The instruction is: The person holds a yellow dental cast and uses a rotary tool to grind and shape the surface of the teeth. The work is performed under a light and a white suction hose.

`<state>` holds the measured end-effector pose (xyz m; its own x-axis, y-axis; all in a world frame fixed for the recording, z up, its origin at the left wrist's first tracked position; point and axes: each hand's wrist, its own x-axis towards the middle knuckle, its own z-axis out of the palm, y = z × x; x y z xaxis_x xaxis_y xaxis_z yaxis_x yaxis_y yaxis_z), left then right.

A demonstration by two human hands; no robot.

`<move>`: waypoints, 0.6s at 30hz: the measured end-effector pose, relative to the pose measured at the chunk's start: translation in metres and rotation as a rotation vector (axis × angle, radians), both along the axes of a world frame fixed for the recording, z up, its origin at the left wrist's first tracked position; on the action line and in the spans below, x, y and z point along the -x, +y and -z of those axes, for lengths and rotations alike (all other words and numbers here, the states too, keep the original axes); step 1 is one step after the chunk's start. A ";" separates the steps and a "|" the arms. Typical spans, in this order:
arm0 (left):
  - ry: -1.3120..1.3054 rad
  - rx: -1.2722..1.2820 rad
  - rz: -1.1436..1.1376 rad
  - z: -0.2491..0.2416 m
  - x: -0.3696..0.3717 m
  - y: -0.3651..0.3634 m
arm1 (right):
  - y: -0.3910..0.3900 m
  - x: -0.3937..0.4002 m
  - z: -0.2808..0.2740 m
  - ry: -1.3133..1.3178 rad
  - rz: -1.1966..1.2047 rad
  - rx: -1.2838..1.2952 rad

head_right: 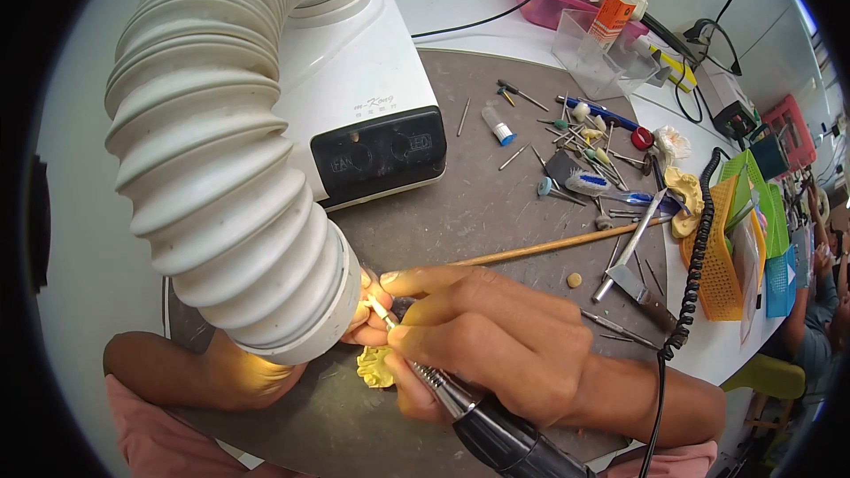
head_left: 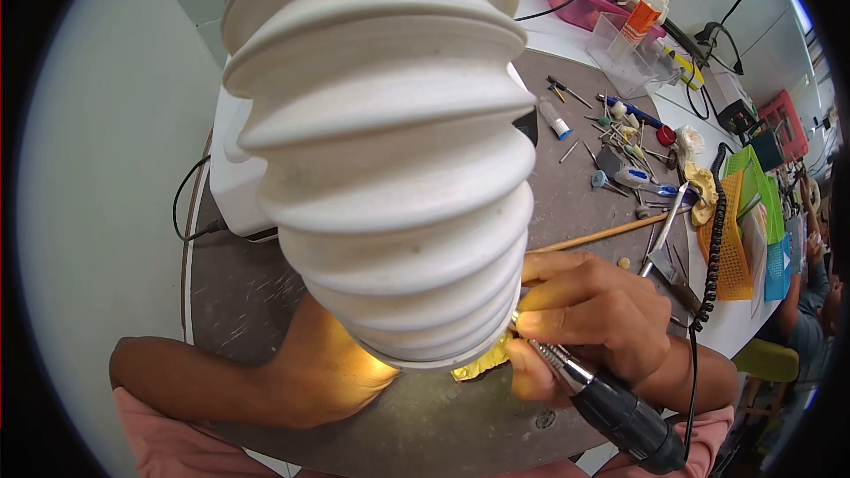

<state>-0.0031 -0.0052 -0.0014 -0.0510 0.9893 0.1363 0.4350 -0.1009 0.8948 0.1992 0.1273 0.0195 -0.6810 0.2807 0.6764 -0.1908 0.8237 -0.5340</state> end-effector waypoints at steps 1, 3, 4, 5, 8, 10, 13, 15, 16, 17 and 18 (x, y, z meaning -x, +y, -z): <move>-0.039 0.028 -0.008 0.000 0.000 0.000 | 0.000 0.000 0.000 -0.001 0.025 0.006; -0.097 0.037 -0.005 0.011 0.001 -0.002 | 0.001 0.002 0.001 0.009 0.011 -0.002; -0.157 0.046 -0.002 0.015 0.001 -0.002 | 0.001 0.002 0.001 0.018 -0.003 -0.009; -0.158 0.046 0.000 0.012 0.001 -0.002 | 0.000 0.002 0.001 0.017 -0.001 -0.009; 0.091 -0.007 0.017 0.006 0.004 -0.004 | 0.000 0.003 0.001 0.030 0.016 0.005; 0.182 -0.057 0.060 0.015 0.008 -0.006 | 0.001 0.004 0.000 0.023 -0.012 -0.016; -0.027 0.113 0.012 0.002 0.005 -0.002 | 0.000 0.000 0.001 -0.006 0.036 0.023; -0.239 0.283 -0.040 -0.009 0.002 0.001 | -0.001 -0.001 -0.001 -0.009 0.027 0.039; -0.347 0.368 -0.067 -0.011 0.002 0.001 | -0.002 -0.001 -0.002 -0.014 0.020 0.055; -0.348 0.367 -0.069 -0.010 0.002 0.001 | -0.002 0.000 -0.001 -0.015 0.018 0.055; -0.353 0.339 -0.046 -0.008 0.003 0.001 | -0.002 0.000 0.000 -0.011 0.018 0.045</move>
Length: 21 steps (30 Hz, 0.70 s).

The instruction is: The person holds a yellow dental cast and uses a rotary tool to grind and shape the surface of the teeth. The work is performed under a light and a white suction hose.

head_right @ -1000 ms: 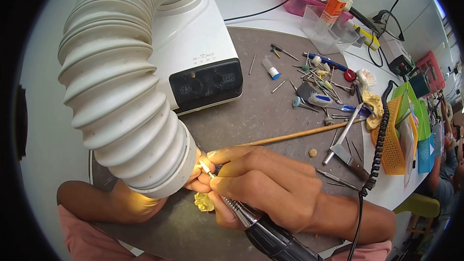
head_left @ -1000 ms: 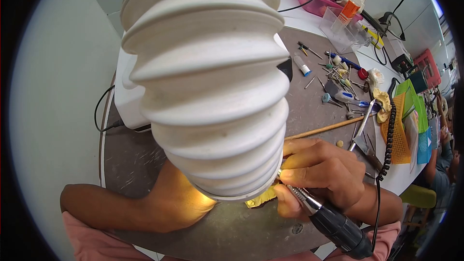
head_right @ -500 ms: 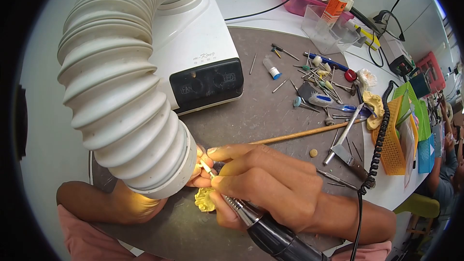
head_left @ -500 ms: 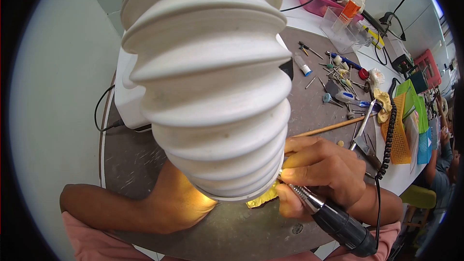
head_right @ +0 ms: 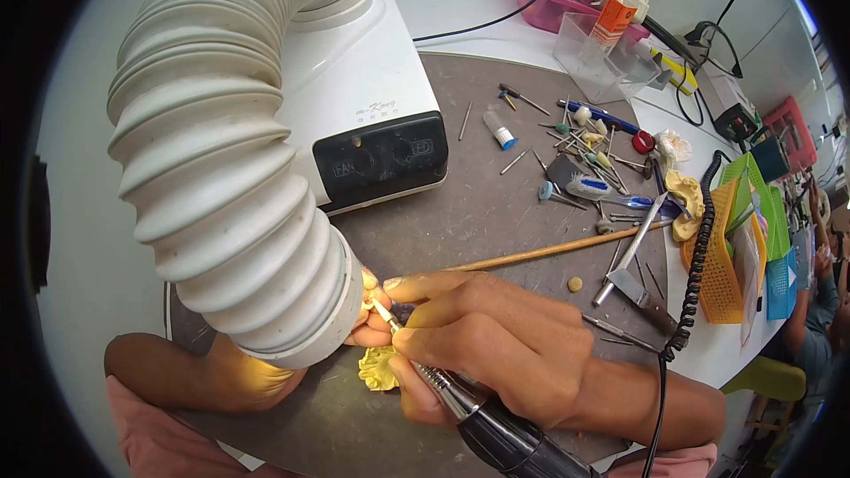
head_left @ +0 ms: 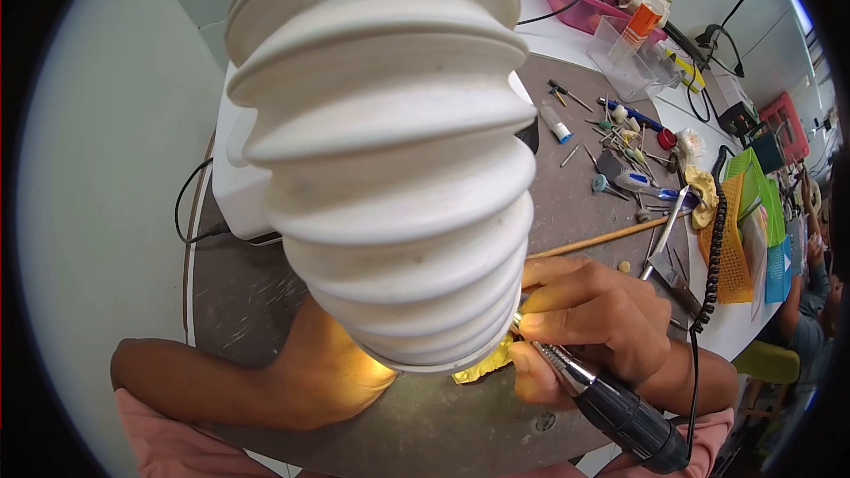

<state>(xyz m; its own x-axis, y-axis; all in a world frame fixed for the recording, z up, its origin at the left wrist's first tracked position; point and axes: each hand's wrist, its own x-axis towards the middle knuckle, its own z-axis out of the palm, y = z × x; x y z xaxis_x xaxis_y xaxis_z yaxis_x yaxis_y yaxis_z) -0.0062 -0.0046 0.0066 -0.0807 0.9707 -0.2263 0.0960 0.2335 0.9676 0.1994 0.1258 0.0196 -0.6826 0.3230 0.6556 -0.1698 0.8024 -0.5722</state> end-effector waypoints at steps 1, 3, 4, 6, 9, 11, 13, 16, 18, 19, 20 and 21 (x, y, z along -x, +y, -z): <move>-0.008 -0.032 0.016 0.001 0.000 0.000 | 0.000 0.000 0.000 0.004 0.001 -0.010; -0.010 0.003 -0.006 -0.002 -0.002 0.001 | 0.001 0.001 -0.001 0.004 -0.011 -0.025; -0.012 0.039 -0.027 -0.002 -0.003 0.001 | 0.002 0.001 -0.002 0.004 -0.021 -0.040; -0.029 0.062 -0.021 0.000 -0.002 0.000 | 0.001 0.001 -0.001 0.007 -0.021 -0.036; -0.050 0.085 -0.013 0.000 -0.001 -0.003 | 0.002 0.000 0.000 0.000 -0.020 -0.027; -0.055 0.098 -0.011 0.002 -0.001 -0.005 | 0.002 0.001 0.000 -0.013 -0.020 -0.026; -0.052 0.106 -0.002 0.004 -0.001 -0.008 | 0.002 0.002 0.001 0.022 -0.014 -0.050; -0.050 0.027 -0.025 0.006 -0.002 -0.008 | 0.003 0.001 0.001 0.003 -0.012 -0.035; -0.048 0.064 -0.020 0.002 -0.002 -0.006 | 0.001 0.003 0.002 0.024 -0.010 -0.032; -0.045 0.099 -0.014 0.001 -0.002 -0.006 | 0.001 0.004 0.002 0.046 -0.005 -0.030; -0.044 0.098 -0.014 0.001 -0.002 -0.006 | 0.001 0.004 0.002 0.047 -0.006 -0.032; -0.076 0.102 -0.015 0.001 -0.002 -0.006 | 0.002 0.003 0.001 0.038 -0.011 -0.036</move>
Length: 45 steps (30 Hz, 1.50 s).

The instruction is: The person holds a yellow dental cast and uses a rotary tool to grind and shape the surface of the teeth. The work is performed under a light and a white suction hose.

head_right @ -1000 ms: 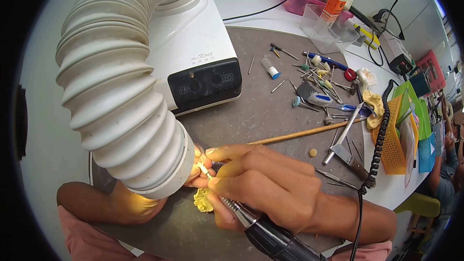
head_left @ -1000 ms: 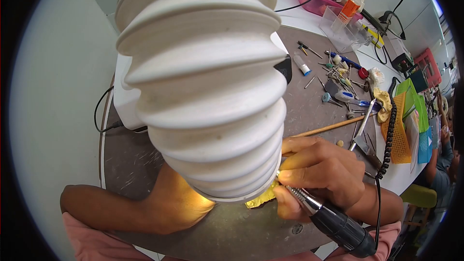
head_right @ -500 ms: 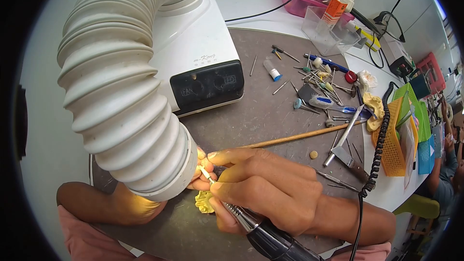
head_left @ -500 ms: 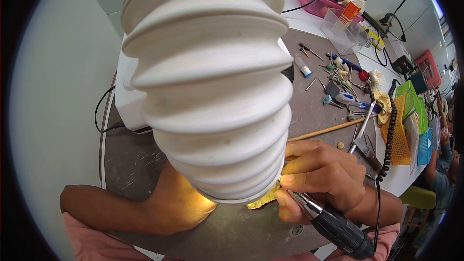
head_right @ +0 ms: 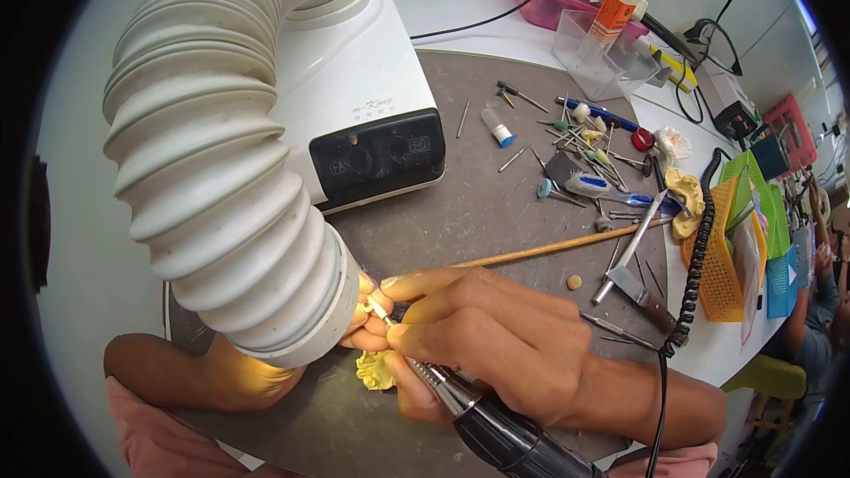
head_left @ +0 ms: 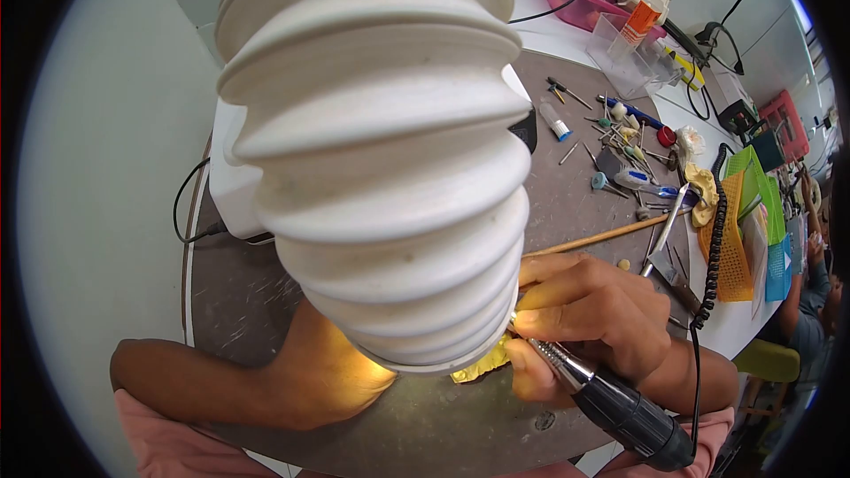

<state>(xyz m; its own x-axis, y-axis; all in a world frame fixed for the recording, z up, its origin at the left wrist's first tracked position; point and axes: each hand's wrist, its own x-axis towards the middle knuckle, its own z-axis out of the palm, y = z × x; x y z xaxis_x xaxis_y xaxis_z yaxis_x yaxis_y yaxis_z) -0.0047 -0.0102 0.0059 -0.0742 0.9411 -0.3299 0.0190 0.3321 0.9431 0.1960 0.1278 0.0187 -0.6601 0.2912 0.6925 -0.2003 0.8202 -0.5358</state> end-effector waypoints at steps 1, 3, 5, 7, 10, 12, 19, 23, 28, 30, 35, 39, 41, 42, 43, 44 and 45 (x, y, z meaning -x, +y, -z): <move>-0.033 0.005 -0.002 0.000 0.000 0.000 | 0.000 0.000 0.000 -0.009 -0.005 -0.004; 0.093 -0.088 0.012 0.007 -0.001 0.001 | -0.001 -0.001 0.000 -0.011 0.009 0.004; 0.348 -0.271 0.039 0.018 -0.002 0.003 | -0.002 -0.001 0.000 -0.012 0.022 0.013; 0.602 -0.456 0.065 0.024 -0.002 0.005 | 0.000 -0.001 0.000 -0.017 0.001 0.002; 0.473 -0.472 0.054 0.013 -0.001 0.004 | -0.001 -0.001 0.001 -0.016 0.008 0.011; 0.554 -0.500 0.092 0.022 0.001 0.003 | 0.000 -0.001 0.000 -0.015 -0.006 0.009; -0.002 -0.006 0.009 -0.005 0.000 0.008 | -0.002 -0.002 0.000 -0.032 0.017 0.025; 0.022 -0.050 0.037 0.001 0.003 0.007 | -0.001 -0.003 0.000 -0.020 -0.012 0.018; 0.037 -0.109 0.062 0.009 0.007 0.006 | -0.001 -0.007 -0.002 -0.075 0.004 0.022; 0.071 -0.089 0.054 0.007 0.005 0.008 | -0.002 -0.008 -0.005 -0.076 0.000 0.028; 0.161 -0.126 0.039 0.008 0.003 0.007 | -0.007 0.002 0.001 0.061 -0.006 0.018; 0.336 -0.278 0.040 0.016 0.002 0.008 | -0.005 0.002 0.001 0.049 -0.022 -0.008; 0.434 -0.345 0.036 0.021 0.001 0.008 | -0.004 0.001 -0.001 0.031 -0.026 0.000; 0.469 -0.363 0.034 0.022 0.001 0.008 | -0.004 0.000 -0.001 0.021 -0.031 0.002; 0.502 -0.359 0.034 0.023 0.000 0.007 | -0.004 0.000 -0.002 0.010 -0.035 0.004; 0.503 -0.359 0.034 0.022 -0.001 0.008 | -0.003 0.000 -0.002 0.011 -0.035 0.003; 0.401 -0.383 0.004 0.020 -0.002 0.008 | -0.003 0.000 -0.002 0.008 -0.038 0.001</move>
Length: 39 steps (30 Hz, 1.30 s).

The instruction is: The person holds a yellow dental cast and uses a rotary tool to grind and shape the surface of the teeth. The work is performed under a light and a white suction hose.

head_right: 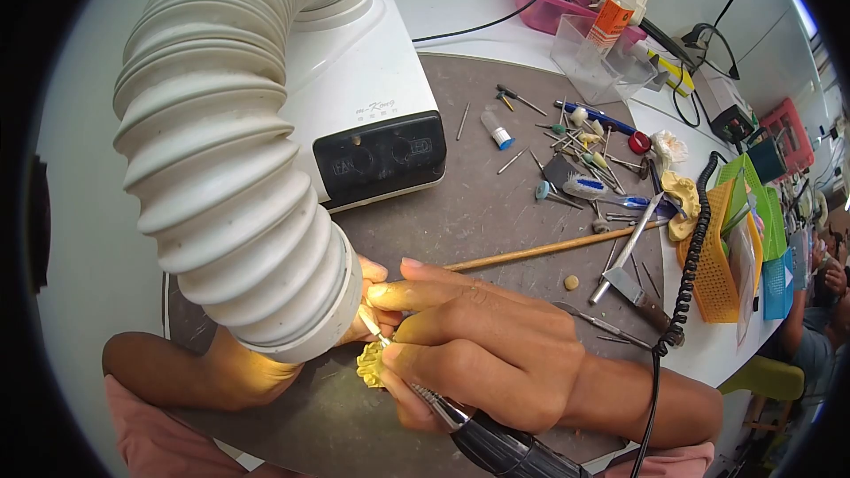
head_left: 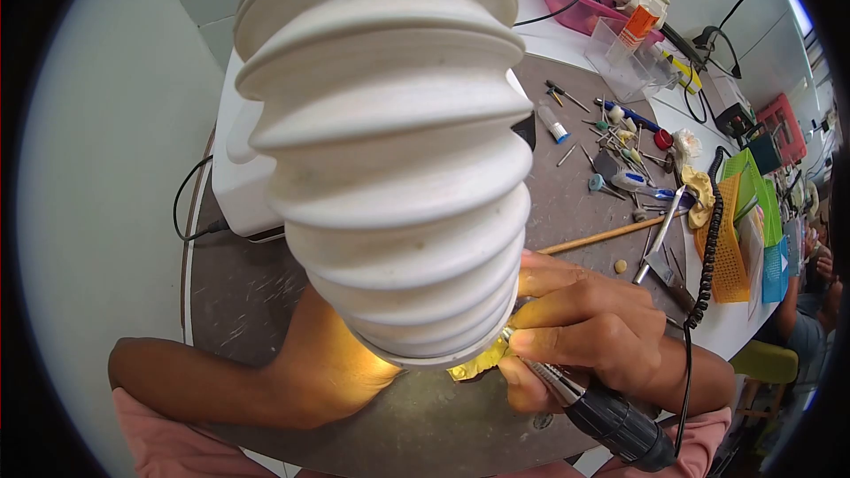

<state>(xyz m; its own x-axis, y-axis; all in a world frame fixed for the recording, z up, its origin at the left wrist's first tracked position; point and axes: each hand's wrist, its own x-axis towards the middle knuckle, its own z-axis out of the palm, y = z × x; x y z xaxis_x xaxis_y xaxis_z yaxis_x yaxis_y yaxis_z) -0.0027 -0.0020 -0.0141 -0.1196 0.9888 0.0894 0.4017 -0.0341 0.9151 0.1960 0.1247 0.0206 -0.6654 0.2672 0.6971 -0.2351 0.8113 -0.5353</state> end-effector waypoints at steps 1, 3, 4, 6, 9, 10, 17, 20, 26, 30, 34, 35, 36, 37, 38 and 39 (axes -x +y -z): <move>-0.105 -0.025 -0.004 -0.001 -0.001 0.001 | 0.000 0.000 0.000 -0.003 -0.002 -0.002; -0.200 0.064 -0.032 -0.002 -0.003 0.003 | 0.000 -0.001 0.003 0.020 -0.001 0.020; -0.294 0.153 -0.060 -0.003 -0.003 0.005 | -0.001 -0.001 0.003 0.043 0.001 0.041; -0.483 0.333 -0.118 -0.004 -0.003 0.008 | 0.000 -0.007 0.001 -0.016 0.019 0.055; -0.583 0.419 -0.146 -0.004 -0.003 0.007 | 0.001 -0.009 0.000 -0.082 0.032 0.079; -0.588 0.413 -0.140 -0.004 -0.003 0.006 | 0.001 -0.009 0.000 -0.087 0.030 0.088; -0.418 0.364 -0.106 -0.003 -0.002 0.006 | -0.001 -0.002 -0.003 -0.029 0.045 0.083; -0.566 0.426 -0.135 -0.012 -0.004 0.005 | -0.001 -0.004 -0.004 -0.062 0.067 0.068; -0.589 0.431 -0.092 -0.014 -0.001 0.004 | -0.001 -0.003 -0.005 -0.072 0.053 0.073; -0.477 0.327 -0.048 -0.008 -0.002 0.000 | -0.002 -0.003 -0.004 -0.052 0.040 0.094; -0.142 0.192 0.017 -0.012 0.003 0.000 | 0.001 -0.003 -0.007 -0.082 0.013 0.063; -0.143 0.192 0.018 -0.013 0.003 0.000 | 0.000 -0.003 -0.007 -0.083 0.014 0.063; -0.242 0.243 -0.003 -0.015 0.001 0.001 | -0.001 -0.003 -0.007 -0.077 0.036 0.074; -0.341 0.295 -0.023 -0.015 0.001 0.001 | -0.002 -0.003 -0.006 -0.071 0.057 0.085; -0.341 0.294 -0.023 -0.014 0.001 0.001 | -0.002 -0.003 -0.006 -0.070 0.057 0.085; -0.312 0.257 -0.020 -0.012 0.000 0.001 | -0.001 -0.003 -0.007 -0.071 0.044 0.087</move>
<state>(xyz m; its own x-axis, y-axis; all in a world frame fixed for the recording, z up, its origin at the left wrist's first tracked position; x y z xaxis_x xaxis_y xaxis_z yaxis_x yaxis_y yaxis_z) -0.0029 -0.0015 -0.0023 -0.1217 0.9714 -0.2036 0.1018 0.2163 0.9710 0.1989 0.1235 0.0279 -0.6986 0.3547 0.6214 -0.1590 0.7698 -0.6181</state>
